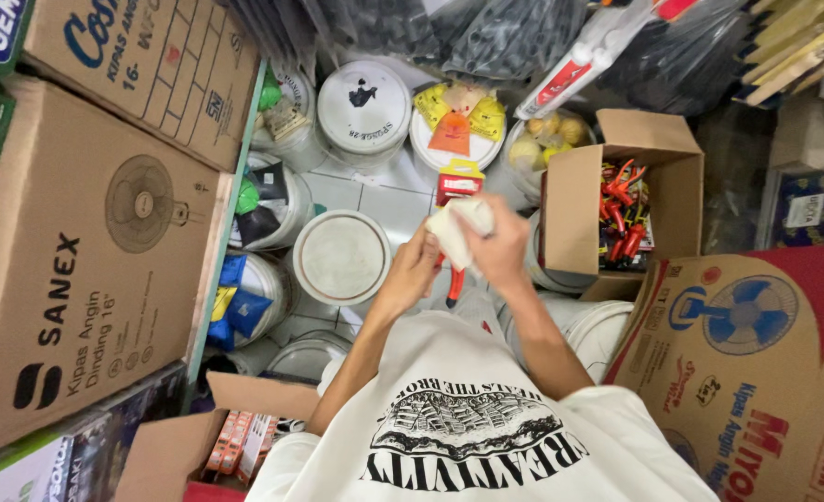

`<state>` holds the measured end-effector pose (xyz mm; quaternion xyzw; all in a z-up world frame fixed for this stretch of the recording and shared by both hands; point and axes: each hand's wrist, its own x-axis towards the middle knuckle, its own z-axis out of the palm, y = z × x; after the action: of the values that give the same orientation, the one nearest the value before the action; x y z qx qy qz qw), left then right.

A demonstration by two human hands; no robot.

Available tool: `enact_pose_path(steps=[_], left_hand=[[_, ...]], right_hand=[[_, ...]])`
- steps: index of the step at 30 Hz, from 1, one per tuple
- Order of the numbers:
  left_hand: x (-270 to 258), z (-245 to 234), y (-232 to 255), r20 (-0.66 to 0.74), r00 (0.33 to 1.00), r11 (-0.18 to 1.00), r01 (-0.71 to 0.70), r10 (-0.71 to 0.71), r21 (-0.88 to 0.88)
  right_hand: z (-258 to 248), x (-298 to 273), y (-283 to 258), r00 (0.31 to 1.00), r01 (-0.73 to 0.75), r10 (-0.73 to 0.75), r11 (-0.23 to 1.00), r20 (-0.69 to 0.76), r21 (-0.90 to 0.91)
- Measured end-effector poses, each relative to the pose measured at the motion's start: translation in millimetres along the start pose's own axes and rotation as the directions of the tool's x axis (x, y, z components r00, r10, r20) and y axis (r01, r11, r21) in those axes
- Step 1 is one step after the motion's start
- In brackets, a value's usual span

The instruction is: The person wipes a cable, packaged pliers, and other small hardware items with a cloth and places them into a cardboard box.

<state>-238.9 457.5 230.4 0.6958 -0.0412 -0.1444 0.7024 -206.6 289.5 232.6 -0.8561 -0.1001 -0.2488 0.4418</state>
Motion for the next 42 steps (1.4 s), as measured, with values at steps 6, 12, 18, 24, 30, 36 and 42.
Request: enact_pose_path(steps=[6,12,18,24,30,36,42], left_hand=[[-9.6,1.8,-4.5,0.036,0.999,0.996,0.036,-0.039,0.08],[-17.6,-14.4,-7.2,0.091,0.992,0.995,-0.095,0.091,0.039],[-30.0,-18.3,-6.6,0.081,0.997,0.995,0.0,-0.008,0.101],[-35.3,-21.1,-1.3,0.12,0.992,0.974,-0.051,0.025,0.22],[-43.7,-41.5,-5.0,-0.036,0.993,0.993,0.112,-0.11,0.035],[-43.5,-54.9,8.2,0.046,0.996,0.97,-0.08,0.072,0.231],[-46.7,-34.6,10.7,0.083,0.996,0.961,-0.044,0.022,0.273]], right_hand=[[-12.1,39.3,27.8,0.931,-0.24,0.345,0.822,-0.117,0.516],[-5.9,11.3,12.1,0.997,-0.064,0.058,0.994,0.06,0.093],[-22.1,17.4,15.8,0.995,-0.097,0.097,0.989,0.0,0.114],[-14.3,17.6,-3.9,0.941,0.255,-0.275,0.96,0.198,0.119],[-12.6,6.4,25.0,0.994,0.082,-0.084,0.996,0.071,0.02],[-21.8,0.1,29.6,0.967,-0.195,0.247,0.872,-0.059,0.449],[4.9,11.7,16.0,0.992,-0.076,0.069,0.995,0.108,0.066]])
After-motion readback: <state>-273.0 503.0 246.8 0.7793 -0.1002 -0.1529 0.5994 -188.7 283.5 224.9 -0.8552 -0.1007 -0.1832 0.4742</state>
